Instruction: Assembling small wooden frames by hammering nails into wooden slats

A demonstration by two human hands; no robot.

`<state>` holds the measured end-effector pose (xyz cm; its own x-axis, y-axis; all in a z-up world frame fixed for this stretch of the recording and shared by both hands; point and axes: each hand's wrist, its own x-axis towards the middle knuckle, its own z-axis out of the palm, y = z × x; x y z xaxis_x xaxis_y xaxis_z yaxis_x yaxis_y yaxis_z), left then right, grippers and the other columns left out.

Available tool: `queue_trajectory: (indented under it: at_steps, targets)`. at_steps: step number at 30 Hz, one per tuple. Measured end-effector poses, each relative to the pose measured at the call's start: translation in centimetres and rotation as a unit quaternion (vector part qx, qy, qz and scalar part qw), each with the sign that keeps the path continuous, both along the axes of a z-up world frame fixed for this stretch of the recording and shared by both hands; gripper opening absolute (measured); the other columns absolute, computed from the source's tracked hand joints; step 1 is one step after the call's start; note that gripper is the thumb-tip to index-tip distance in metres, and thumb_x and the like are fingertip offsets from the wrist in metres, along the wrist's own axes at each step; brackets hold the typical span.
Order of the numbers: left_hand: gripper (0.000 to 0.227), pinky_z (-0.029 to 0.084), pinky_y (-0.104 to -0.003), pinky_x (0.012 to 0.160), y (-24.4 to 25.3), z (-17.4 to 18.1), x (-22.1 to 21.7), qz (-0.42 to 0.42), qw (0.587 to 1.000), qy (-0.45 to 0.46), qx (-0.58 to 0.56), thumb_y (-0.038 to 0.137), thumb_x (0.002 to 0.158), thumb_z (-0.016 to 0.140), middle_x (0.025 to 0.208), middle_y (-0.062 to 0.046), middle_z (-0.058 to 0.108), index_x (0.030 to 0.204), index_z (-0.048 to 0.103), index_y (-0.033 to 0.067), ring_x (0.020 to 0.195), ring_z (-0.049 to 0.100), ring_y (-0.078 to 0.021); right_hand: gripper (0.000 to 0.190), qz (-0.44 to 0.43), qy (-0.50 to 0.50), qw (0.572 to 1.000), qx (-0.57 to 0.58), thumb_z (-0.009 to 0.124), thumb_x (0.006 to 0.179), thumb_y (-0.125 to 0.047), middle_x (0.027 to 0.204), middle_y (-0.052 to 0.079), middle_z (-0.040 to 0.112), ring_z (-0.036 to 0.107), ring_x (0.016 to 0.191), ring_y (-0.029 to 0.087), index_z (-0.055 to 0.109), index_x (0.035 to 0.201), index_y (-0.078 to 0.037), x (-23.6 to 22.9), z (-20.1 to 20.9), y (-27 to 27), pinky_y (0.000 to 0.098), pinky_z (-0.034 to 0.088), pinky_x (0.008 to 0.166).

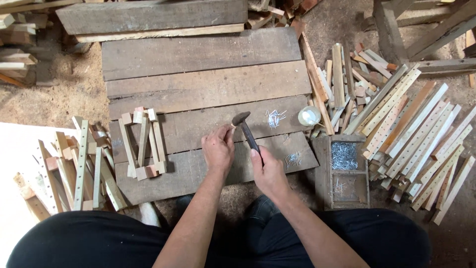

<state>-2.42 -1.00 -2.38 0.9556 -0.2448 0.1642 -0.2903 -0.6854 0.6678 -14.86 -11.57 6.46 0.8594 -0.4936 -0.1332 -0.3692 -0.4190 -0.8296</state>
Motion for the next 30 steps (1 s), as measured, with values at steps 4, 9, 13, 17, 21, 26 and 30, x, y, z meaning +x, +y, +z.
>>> queue_trajectory:
  at_steps: [4,9,13,17,21,26,30]
  targets:
    - [0.004,0.048,-0.039,0.091,0.2,-0.4,-0.2,0.007,1.0,0.003,0.015,0.026,0.095,0.07,0.093,0.006,0.078,0.093,0.073,0.0276,0.091,0.074,-0.0188,0.032,0.042,0.006,0.999,-0.005,0.049,0.109,-0.027,0.056,0.018,0.066,0.058,0.04,0.023,0.069,0.097,-0.006,-0.4,-1.9,0.3,0.0313,0.049,0.041]
    - [0.007,0.049,-0.044,0.092,-0.1,0.9,-0.2,-0.004,1.0,0.002,0.025,0.023,0.092,0.068,0.088,0.001,0.077,0.096,0.074,0.0214,0.09,0.074,-0.0248,0.032,0.004,-0.001,1.0,-0.026,0.05,0.107,-0.032,0.057,0.023,0.064,0.062,0.047,0.033,0.066,0.092,-0.008,-0.1,0.7,1.6,0.042,0.046,0.043]
    - [0.009,0.048,-0.042,0.095,0.0,0.0,0.0,0.005,1.0,0.009,0.019,0.027,0.096,0.066,0.088,0.001,0.077,0.093,0.074,0.0228,0.089,0.075,-0.0235,0.038,0.015,0.039,0.997,-0.067,0.048,0.106,-0.039,0.056,0.02,0.064,0.062,0.046,0.034,0.065,0.089,-0.01,0.2,-0.2,1.1,0.0454,0.046,0.044]
    - [0.011,0.047,-0.041,0.094,0.0,0.3,0.2,0.001,0.999,0.017,0.028,0.031,0.097,0.066,0.087,0.003,0.076,0.093,0.073,0.0241,0.089,0.075,-0.0217,0.04,0.01,0.041,0.998,-0.044,0.049,0.106,-0.038,0.057,0.022,0.064,0.063,0.048,0.036,0.066,0.088,-0.007,0.0,-1.3,0.8,0.0453,0.045,0.045]
    - [0.013,0.047,-0.041,0.098,0.4,0.8,0.3,-0.012,0.997,0.055,0.059,0.026,0.096,0.066,0.096,0.0,0.078,0.107,0.073,0.0227,0.097,0.074,-0.0224,0.042,0.015,0.069,0.996,-0.062,0.052,0.104,-0.042,0.06,0.022,0.066,0.065,0.055,0.04,0.067,0.086,-0.007,0.2,-1.6,0.9,0.0493,0.045,0.05]
    - [0.019,0.046,-0.041,0.098,0.8,2.3,0.4,-0.02,0.992,0.122,-0.003,0.027,0.093,0.066,0.098,-0.002,0.077,0.11,0.073,0.0205,0.099,0.072,-0.0241,0.036,-0.024,0.021,0.999,-0.027,0.055,0.104,-0.034,0.062,0.026,0.066,0.065,0.056,0.04,0.068,0.088,-0.004,-0.1,-0.1,1.2,0.0491,0.046,0.051]
    - [0.025,0.051,-0.044,0.092,0.7,-0.3,0.7,-0.051,0.99,0.13,0.03,0.028,0.092,0.066,0.099,-0.008,0.074,0.114,0.072,0.0151,0.098,0.072,-0.0304,0.032,-0.034,-0.002,0.999,-0.042,0.058,0.102,-0.034,0.065,0.028,0.064,0.066,0.065,0.046,0.069,0.091,-0.006,0.1,0.9,1.9,0.0537,0.044,0.055]
